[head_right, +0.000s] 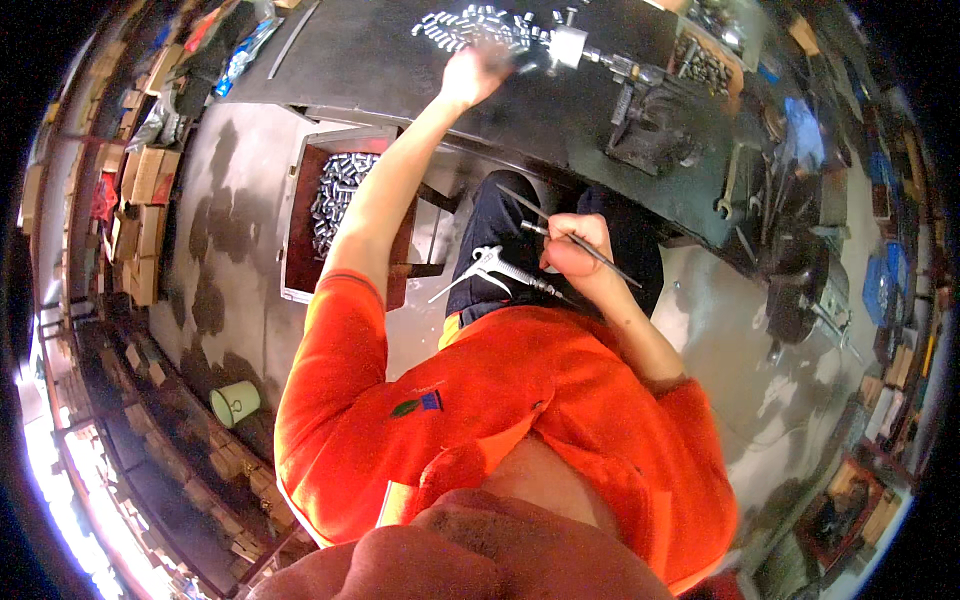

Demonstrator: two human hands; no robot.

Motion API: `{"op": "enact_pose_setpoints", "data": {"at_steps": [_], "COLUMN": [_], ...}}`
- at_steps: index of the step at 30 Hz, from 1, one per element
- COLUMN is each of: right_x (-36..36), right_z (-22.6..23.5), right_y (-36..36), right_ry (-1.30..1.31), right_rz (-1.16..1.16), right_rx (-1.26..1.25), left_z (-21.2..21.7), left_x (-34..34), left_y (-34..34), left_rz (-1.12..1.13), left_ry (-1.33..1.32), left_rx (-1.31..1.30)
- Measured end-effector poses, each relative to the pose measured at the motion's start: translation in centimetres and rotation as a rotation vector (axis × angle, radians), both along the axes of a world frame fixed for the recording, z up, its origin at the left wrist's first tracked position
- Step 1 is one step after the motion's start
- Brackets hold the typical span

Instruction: The person sits on the floor and repeatedly picks small metal fasteners from a wooden box, inspects them, and places them on the table. The person handles the fasteners one at a time using both hands.

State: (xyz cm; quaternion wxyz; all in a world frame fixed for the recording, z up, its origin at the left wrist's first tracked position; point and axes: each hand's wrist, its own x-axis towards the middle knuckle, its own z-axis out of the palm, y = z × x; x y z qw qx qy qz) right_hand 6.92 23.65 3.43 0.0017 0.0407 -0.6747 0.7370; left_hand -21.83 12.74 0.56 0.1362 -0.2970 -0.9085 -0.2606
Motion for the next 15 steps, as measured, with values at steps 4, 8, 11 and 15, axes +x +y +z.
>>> {"op": "enact_pose_setpoints", "data": {"at_steps": [4,8,11,15], "right_x": [-0.1,-0.1,-0.2,-0.5], "right_z": [-1.0,-0.8,-1.1,-1.1], "right_y": [0.0,0.4,0.2,-0.5], "right_ry": [-0.021,0.001,-0.013,-0.051], "right_rz": [-0.067,-0.022,0.026,0.076], "right_rx": [0.069,-0.053,-0.055,-0.095], "left_z": [1.1,2.1,1.1,-5.4], "left_x": [-1.4,1.3,3.5,3.4], "left_y": [1.1,-3.2,-10.7,-25.1], "left_rz": [-0.021,0.024,0.131,0.382], "left_ry": [-0.412,-0.156,-0.115,-0.239], "left_rx": [0.320,0.187,0.304,0.364]}}
